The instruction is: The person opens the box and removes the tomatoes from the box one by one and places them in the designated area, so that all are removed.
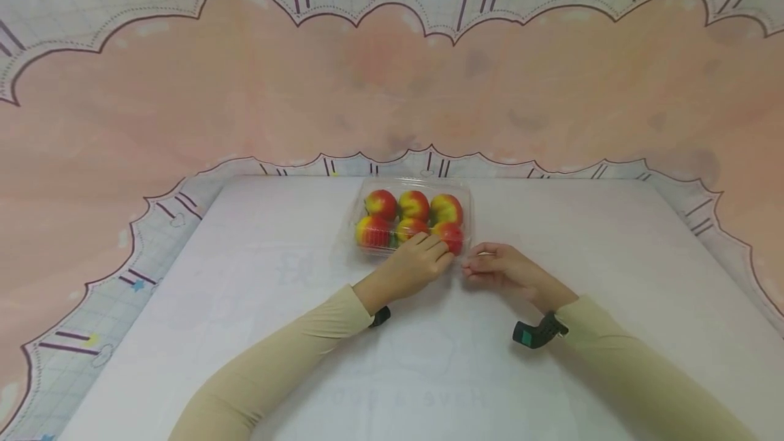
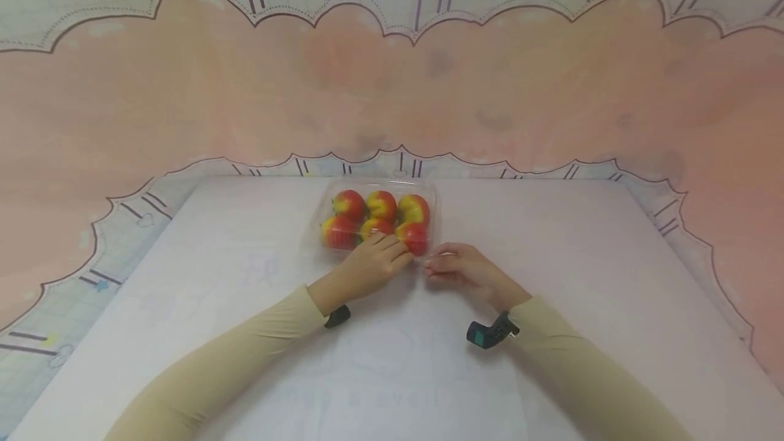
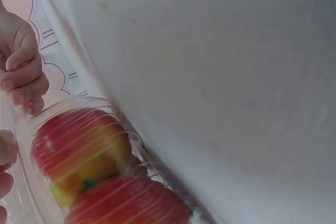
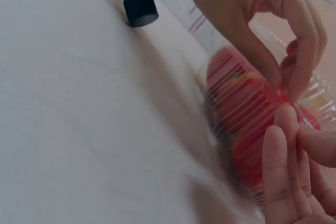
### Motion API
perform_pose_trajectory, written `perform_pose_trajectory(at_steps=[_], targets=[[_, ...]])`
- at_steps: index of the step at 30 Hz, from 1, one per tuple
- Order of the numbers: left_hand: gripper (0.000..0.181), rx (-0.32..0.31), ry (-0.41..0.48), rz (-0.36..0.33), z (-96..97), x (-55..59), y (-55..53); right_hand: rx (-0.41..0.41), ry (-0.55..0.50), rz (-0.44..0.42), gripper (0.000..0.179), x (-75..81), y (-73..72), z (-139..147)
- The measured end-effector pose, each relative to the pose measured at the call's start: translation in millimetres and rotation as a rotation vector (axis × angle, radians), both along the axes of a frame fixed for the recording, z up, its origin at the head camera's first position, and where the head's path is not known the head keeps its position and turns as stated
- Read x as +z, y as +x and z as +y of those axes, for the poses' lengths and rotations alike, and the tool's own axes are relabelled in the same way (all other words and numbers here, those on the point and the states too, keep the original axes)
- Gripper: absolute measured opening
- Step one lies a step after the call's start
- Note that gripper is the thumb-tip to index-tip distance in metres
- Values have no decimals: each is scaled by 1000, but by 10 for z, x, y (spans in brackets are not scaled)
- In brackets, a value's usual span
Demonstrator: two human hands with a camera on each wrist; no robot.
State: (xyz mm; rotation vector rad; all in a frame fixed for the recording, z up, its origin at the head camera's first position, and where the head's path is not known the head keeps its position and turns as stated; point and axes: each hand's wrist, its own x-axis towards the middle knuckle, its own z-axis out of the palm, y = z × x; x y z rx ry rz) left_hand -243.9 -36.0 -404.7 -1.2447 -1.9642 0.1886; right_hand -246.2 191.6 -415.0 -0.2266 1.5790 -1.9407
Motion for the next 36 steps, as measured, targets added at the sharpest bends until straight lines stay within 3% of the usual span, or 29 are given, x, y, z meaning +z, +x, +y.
perform_pose_trajectory(at_steps=[15, 24, 36], targets=[[4, -40, -4, -15, -14, 53, 46, -24, 3, 8, 16, 6, 59, -198], [7, 2, -35, -7, 7, 55, 71, -9, -8, -6, 20, 4, 72, -248], [10, -1, 51, -32, 56, 38, 62, -80, -28, -51, 24, -24, 89, -275]])
